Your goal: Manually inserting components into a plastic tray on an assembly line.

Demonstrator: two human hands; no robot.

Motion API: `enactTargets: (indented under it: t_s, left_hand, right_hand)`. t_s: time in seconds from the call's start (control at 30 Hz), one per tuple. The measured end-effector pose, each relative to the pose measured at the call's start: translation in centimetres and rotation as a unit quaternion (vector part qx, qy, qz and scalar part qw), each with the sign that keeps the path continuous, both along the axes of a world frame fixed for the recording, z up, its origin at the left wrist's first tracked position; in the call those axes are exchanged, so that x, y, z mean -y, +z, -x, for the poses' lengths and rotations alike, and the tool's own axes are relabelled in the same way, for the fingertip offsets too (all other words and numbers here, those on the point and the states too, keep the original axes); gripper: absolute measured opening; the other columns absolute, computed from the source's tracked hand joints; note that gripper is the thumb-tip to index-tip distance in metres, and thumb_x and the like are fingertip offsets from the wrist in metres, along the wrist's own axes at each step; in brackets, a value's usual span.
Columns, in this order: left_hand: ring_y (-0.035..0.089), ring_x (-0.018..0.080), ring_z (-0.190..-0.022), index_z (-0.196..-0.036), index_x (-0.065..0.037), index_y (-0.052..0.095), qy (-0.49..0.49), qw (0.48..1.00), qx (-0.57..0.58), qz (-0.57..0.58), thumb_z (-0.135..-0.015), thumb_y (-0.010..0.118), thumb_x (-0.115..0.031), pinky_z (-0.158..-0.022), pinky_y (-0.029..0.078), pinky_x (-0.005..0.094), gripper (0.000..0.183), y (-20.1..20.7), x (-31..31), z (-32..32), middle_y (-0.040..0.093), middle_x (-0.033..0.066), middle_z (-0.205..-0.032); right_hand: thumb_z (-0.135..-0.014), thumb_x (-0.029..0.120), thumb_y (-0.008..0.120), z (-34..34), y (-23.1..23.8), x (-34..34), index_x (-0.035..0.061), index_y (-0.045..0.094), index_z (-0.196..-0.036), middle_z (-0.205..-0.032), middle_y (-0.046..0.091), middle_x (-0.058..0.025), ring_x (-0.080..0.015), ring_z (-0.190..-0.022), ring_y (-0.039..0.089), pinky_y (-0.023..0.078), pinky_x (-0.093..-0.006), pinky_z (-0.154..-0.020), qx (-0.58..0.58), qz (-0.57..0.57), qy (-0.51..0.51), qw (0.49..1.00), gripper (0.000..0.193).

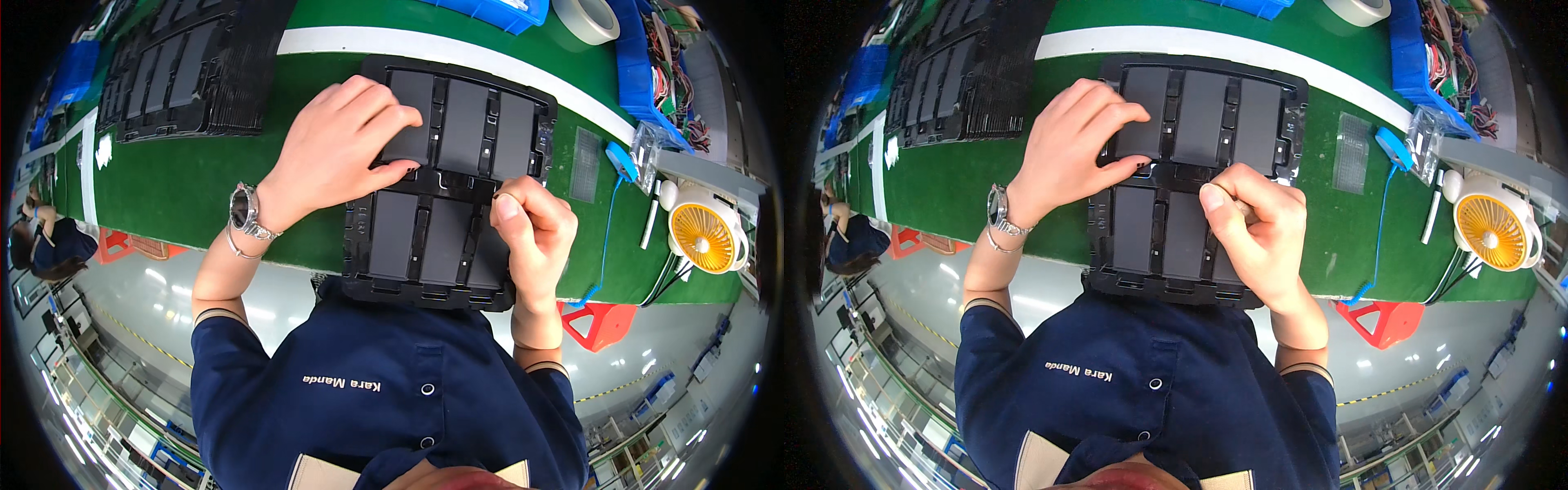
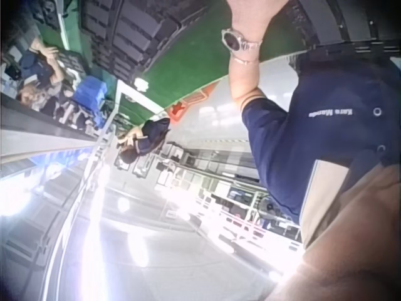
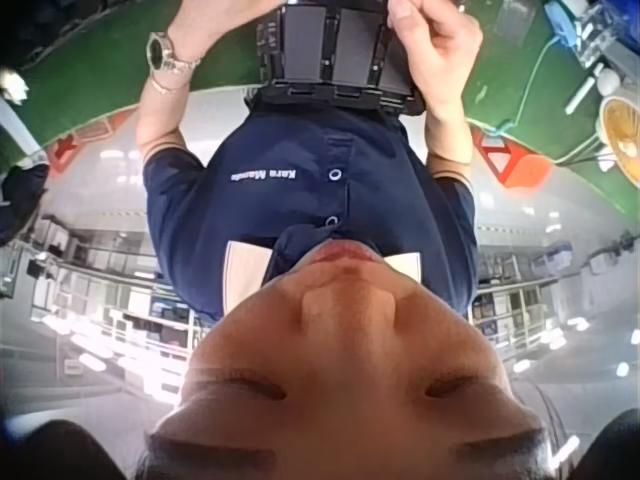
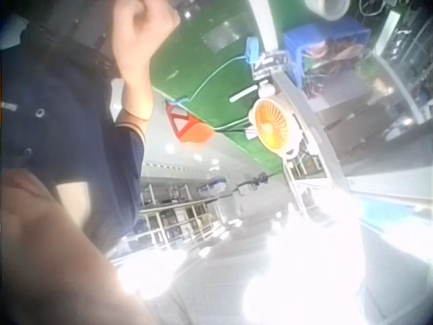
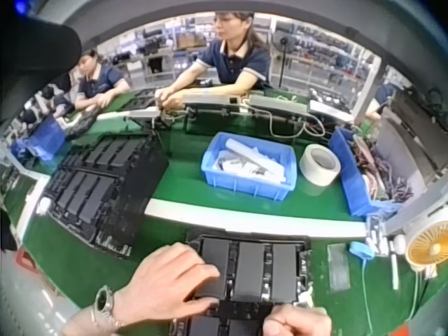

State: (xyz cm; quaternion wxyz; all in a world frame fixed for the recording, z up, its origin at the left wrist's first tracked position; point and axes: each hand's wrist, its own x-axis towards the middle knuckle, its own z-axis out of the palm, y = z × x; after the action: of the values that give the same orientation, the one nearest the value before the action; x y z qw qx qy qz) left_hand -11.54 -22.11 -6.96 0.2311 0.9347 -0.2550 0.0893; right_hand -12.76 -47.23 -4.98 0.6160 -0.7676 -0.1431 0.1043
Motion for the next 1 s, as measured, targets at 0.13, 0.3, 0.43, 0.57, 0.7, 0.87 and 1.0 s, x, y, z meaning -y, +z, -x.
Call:
enactTargets:
  t_s: [0.13,0.3,0.43,0.57,0.7,0.87,1.0]
  left_hand:
    - [0.049,0.0115,-0.053,-0.125,-0.012,0.051,0.131,0.943,-0.251,0.174,-0.083,0.072,-0.019,-0.046,0.041,0.0287,0.047,0.4,0.4,0.8,0.058,0.0020,-0.076]
    - [0.072,0.0212,-0.085,-0.153,-0.005,0.008,0.092,0.711,-0.424,0.554,-0.098,0.050,-0.011,-0.058,0.052,0.0217,0.070,0.7,2.0,2.3,0.068,0.0203,-0.106]
    - [0.072,0.0199,-0.084,-0.144,0.004,0.033,0.068,0.666,-0.453,0.589,-0.095,0.058,-0.013,-0.062,0.052,0.0214,0.058,1.7,2.7,3.9,0.070,0.0158,-0.102]
    - [0.070,0.0174,-0.080,-0.115,0.004,0.063,0.043,0.604,-0.535,0.589,-0.091,0.063,-0.013,-0.063,0.052,0.0214,0.029,2.5,2.7,4.4,0.071,0.0119,-0.090]
    - [0.070,0.0152,-0.088,-0.117,0.003,0.061,0.050,0.636,-0.524,0.565,-0.092,0.061,-0.008,-0.072,0.055,0.0247,0.027,3.1,2.4,4.7,0.071,0.0121,-0.098]
    - [0.068,0.0121,-0.083,-0.108,0.004,0.061,0.050,0.672,-0.450,0.586,-0.090,0.060,0.000,-0.075,0.056,0.0268,0.018,2.5,3.4,5.3,0.070,0.0095,-0.090]
    - [0.066,0.0112,-0.079,-0.103,0.004,0.060,0.056,0.686,-0.447,0.572,-0.089,0.058,0.001,-0.073,0.056,0.0265,0.015,2.9,3.5,5.4,0.069,0.0081,-0.086]
  right_hand:
    - [-0.088,0.007,0.063,-0.2,0.3,-0.3,0.0008,0.058,-0.072,-0.051,0.044,0.0033,-0.0030,-0.047,0.037,0.029,-0.0227,-0.045,-0.002,-0.009,-0.011,1.000,0.018]
    - [-0.089,0.007,0.062,-0.5,1.0,-0.4,0.0007,0.059,-0.073,-0.053,0.048,0.0026,-0.0019,-0.047,0.039,0.030,-0.0220,-0.045,0.009,0.033,0.007,0.999,0.017]
    - [-0.090,0.006,0.062,-0.3,1.7,-1.1,0.0008,0.063,-0.079,-0.055,0.051,0.0029,-0.0004,-0.047,0.040,0.030,-0.0208,-0.045,-0.004,0.046,0.011,0.999,0.012]
    - [-0.089,0.005,0.062,0.0,1.9,-1.4,0.0012,0.065,-0.083,-0.055,0.051,0.0033,-0.0001,-0.047,0.041,0.030,-0.0204,-0.043,-0.001,0.047,0.034,0.998,0.008]
    - [-0.090,0.006,0.062,0.4,1.7,-1.4,0.0012,0.065,-0.083,-0.053,0.050,0.0031,-0.0012,-0.046,0.040,0.029,-0.0218,-0.042,-0.009,0.056,0.050,0.997,0.009]
    - [-0.089,0.007,0.063,0.7,1.3,-1.9,0.0015,0.066,-0.083,-0.052,0.049,0.0023,-0.0020,-0.046,0.040,0.030,-0.0228,-0.043,-0.023,0.055,0.045,0.997,0.009]
    - [-0.089,0.008,0.063,0.7,1.2,-1.9,0.0019,0.066,-0.082,-0.053,0.049,0.0016,-0.0026,-0.046,0.040,0.031,-0.0231,-0.044,-0.019,0.069,0.039,0.997,0.010]
